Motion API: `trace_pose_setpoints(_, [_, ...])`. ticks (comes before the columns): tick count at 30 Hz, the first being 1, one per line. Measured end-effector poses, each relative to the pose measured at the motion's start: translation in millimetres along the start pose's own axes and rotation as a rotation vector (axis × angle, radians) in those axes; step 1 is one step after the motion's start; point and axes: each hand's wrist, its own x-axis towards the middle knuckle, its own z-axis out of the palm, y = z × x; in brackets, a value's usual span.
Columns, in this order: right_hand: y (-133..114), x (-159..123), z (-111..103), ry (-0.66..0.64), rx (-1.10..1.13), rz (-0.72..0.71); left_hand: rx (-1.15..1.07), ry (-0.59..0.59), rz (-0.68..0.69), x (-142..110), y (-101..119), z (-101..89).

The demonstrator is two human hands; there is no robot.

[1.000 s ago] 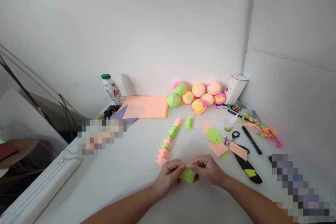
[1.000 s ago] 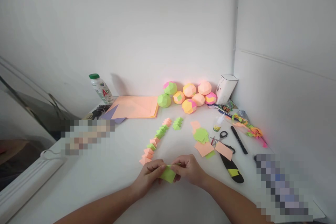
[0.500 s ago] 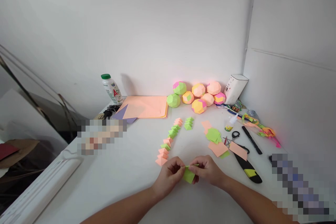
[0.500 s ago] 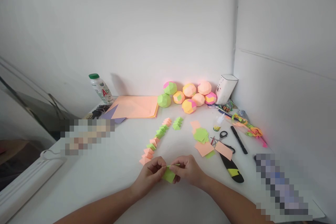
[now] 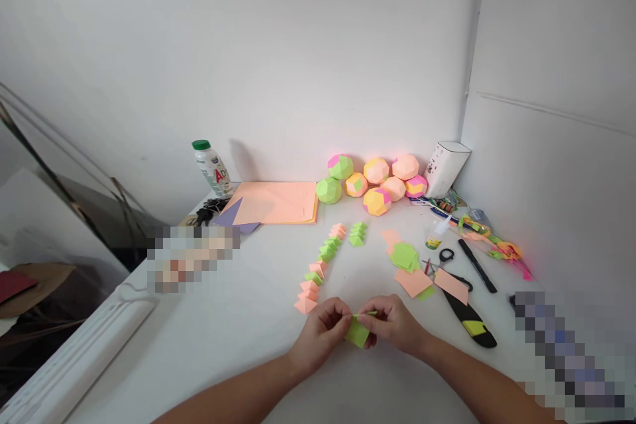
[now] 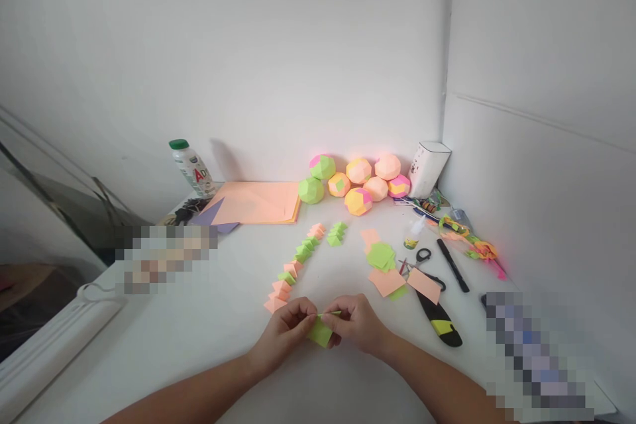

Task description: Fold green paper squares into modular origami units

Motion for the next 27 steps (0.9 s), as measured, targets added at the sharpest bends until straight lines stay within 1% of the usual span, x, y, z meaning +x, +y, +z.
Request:
trace_pose_setpoints(2, [-0.3, -0.8, 3.3, 0.022, -0.075, -0.044, 0.077, -0.002, 0.019, -0.1, -2.7, 0.3])
trace_pose_setpoints(5, [-1.3, -2.2, 7.3, 0.072, -0.259, -0.153, 0.207, 0.026, 0.076, 0.2, -6.2, 0.2])
trace_pose_setpoints(7, [-0.9, -3.0, 9.5, 0.084, -0.341, -0.201, 0.275, 0.03, 0.098, 0.2, -7.6, -0.1])
trace_pose_setpoints(9, [0.6, -3.7, 11.1, 0.083, -0.364, -0.2, 0.334, 0.029, 0.111, -0.3, -8.2, -0.4])
trace_pose_setpoints(12, [2.0, -3.8, 9.9, 0.072, -0.367, -0.15, 0.385, 0.035, 0.142, -1.2, -8.0, -0.9])
trace_pose_setpoints(14, [0.1, -2.9, 5.1, 0.069, -0.356, -0.118, 0.348, 0.055, 0.138, -1.4, -7.6, -1.5])
trace_pose_setpoints(17, [-6.4, -0.8, -5.6, 0.095, -0.312, -0.096, 0.197, 0.085, 0.078, -0.8, -6.5, -2.6])
trace_pose_setpoints(19, [-10.1, 0.7, -10.9, 0.125, -0.264, -0.12, 0.112, 0.102, 0.034, -0.1, -5.7, -3.1])
trace_pose_setpoints(21, [-10.6, 1.6, -12.2, 0.13, -0.216, -0.131, 0.069, 0.115, 0.01, 0.4, -5.1, -3.2])
trace_pose_setpoints(24, [-5.8, 1.4, -7.7, 0.054, -0.18, -0.113, 0.037, 0.087, 0.004, 0.4, -5.4, -3.0])
trace_pose_setpoints(27, [-1.3, -0.2, -2.3, -0.013, -0.199, -0.115, 0.048, 0.045, 0.012, 0.0, -7.0, -3.4])
